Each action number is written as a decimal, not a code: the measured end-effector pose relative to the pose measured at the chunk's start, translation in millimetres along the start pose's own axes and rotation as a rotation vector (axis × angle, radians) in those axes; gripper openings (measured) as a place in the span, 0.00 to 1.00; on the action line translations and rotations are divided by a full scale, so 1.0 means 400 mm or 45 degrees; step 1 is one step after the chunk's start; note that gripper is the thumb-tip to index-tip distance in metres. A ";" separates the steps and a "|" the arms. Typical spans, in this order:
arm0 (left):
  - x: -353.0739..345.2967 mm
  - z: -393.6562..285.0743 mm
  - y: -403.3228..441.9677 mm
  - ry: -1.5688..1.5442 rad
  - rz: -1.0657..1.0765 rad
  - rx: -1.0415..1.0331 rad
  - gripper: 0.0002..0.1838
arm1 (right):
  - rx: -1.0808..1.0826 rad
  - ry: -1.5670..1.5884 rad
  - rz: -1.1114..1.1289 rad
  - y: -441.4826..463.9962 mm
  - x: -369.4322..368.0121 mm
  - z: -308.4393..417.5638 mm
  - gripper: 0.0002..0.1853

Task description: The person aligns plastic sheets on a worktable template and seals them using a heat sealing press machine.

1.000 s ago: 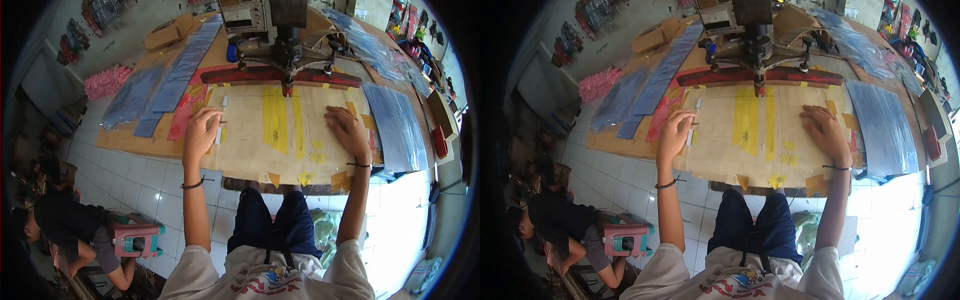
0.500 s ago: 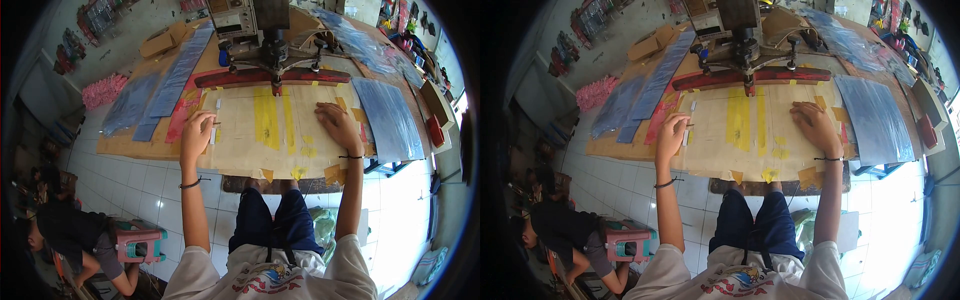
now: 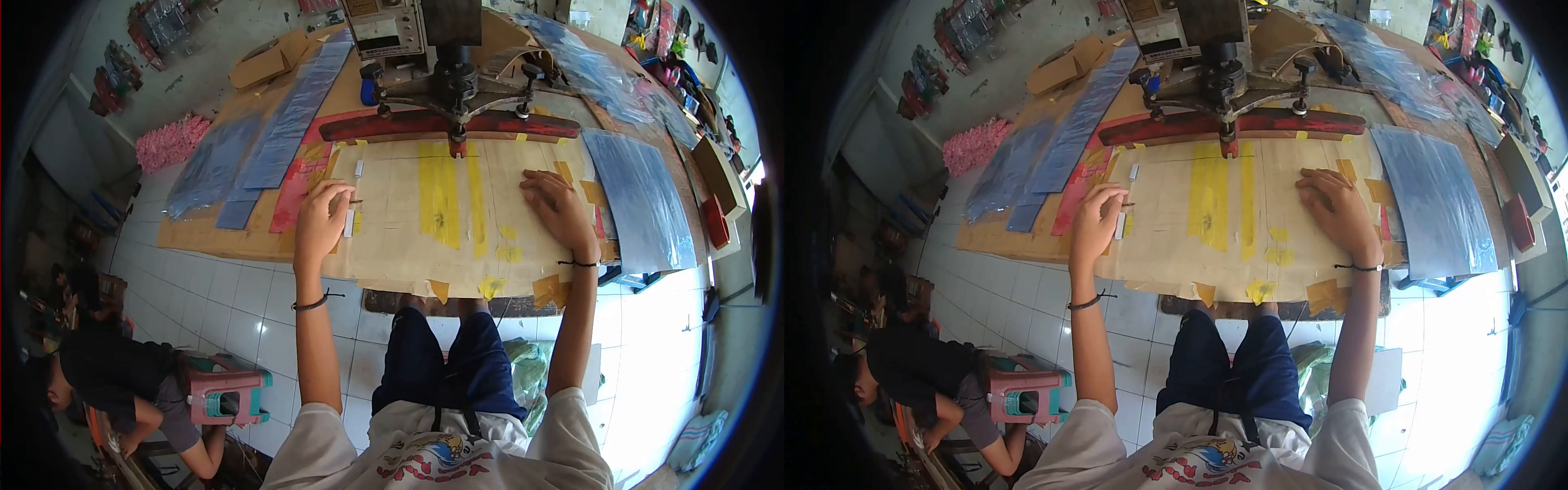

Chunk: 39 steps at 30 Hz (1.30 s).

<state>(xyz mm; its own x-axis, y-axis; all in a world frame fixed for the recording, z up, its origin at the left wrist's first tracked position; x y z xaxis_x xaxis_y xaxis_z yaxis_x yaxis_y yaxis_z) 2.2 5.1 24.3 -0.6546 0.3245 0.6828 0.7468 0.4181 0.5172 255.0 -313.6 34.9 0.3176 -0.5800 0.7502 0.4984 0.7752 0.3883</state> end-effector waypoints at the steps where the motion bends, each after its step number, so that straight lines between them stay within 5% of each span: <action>1: 0.000 0.002 -0.002 0.004 -0.002 -0.002 0.09 | -0.001 0.004 -0.005 -0.001 -0.001 0.000 0.11; 39: 0.003 -0.006 -0.001 0.011 -0.009 -0.007 0.08 | -0.041 0.019 0.004 0.001 0.001 0.004 0.11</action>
<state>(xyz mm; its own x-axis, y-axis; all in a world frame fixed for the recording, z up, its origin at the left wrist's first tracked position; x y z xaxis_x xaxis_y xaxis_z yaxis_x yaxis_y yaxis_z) 1.4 3.4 26.1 -0.6590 0.3144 0.6833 0.7427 0.4154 0.5252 254.1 -313.1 36.4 0.3310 -0.5816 0.7431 0.5232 0.7685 0.3684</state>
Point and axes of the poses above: each hand's wrist, its own y-axis towards the middle knuckle, its own x-axis out of the back of the hand, z = x × y, the point moved 6 cm from there along y, towards the middle knuckle, and after that the axes turned 4 degrees about z, right-handed, at the moved point
